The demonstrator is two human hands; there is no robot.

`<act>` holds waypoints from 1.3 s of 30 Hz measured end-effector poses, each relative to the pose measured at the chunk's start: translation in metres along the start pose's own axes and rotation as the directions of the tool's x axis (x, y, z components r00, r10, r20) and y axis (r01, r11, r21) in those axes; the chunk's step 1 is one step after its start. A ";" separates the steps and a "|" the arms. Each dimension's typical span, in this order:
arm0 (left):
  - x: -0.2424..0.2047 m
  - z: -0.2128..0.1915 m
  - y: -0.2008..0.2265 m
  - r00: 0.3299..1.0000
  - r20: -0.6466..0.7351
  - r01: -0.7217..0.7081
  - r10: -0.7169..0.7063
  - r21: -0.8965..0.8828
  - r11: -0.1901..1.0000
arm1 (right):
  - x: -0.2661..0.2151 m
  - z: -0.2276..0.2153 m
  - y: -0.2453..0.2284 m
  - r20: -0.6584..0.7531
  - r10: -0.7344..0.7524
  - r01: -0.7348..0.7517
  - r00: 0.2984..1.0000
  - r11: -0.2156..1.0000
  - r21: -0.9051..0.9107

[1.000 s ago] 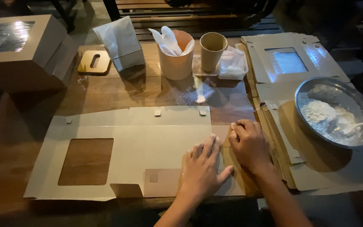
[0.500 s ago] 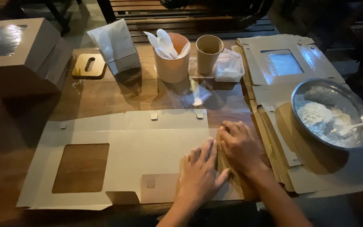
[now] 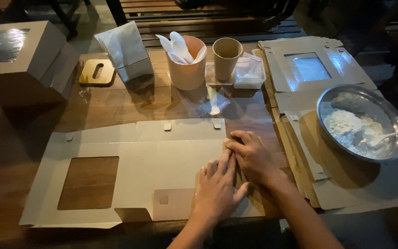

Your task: Assembling a cardboard pastry box by folding a flat template along pre-scored lines and securing the flaps.

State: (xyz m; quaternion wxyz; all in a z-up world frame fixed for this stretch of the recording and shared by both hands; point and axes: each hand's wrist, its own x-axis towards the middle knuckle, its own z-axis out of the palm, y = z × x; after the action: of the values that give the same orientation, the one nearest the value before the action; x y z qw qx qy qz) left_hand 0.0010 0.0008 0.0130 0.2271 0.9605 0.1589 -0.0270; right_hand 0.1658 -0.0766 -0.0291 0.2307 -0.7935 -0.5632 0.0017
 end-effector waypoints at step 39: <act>0.003 0.022 -0.004 0.993 -0.116 0.035 -0.034 0.008 0.999 | -0.014 0.009 0.003 -0.342 0.192 -0.199 0.920 0.980 0.014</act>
State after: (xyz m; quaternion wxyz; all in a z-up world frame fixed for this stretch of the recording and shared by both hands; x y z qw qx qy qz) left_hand 0.0031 -0.0042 -0.0089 0.2124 0.9586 0.1880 0.0240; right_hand 0.1613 -0.0865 -0.0423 0.3154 -0.8362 -0.4326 -0.1188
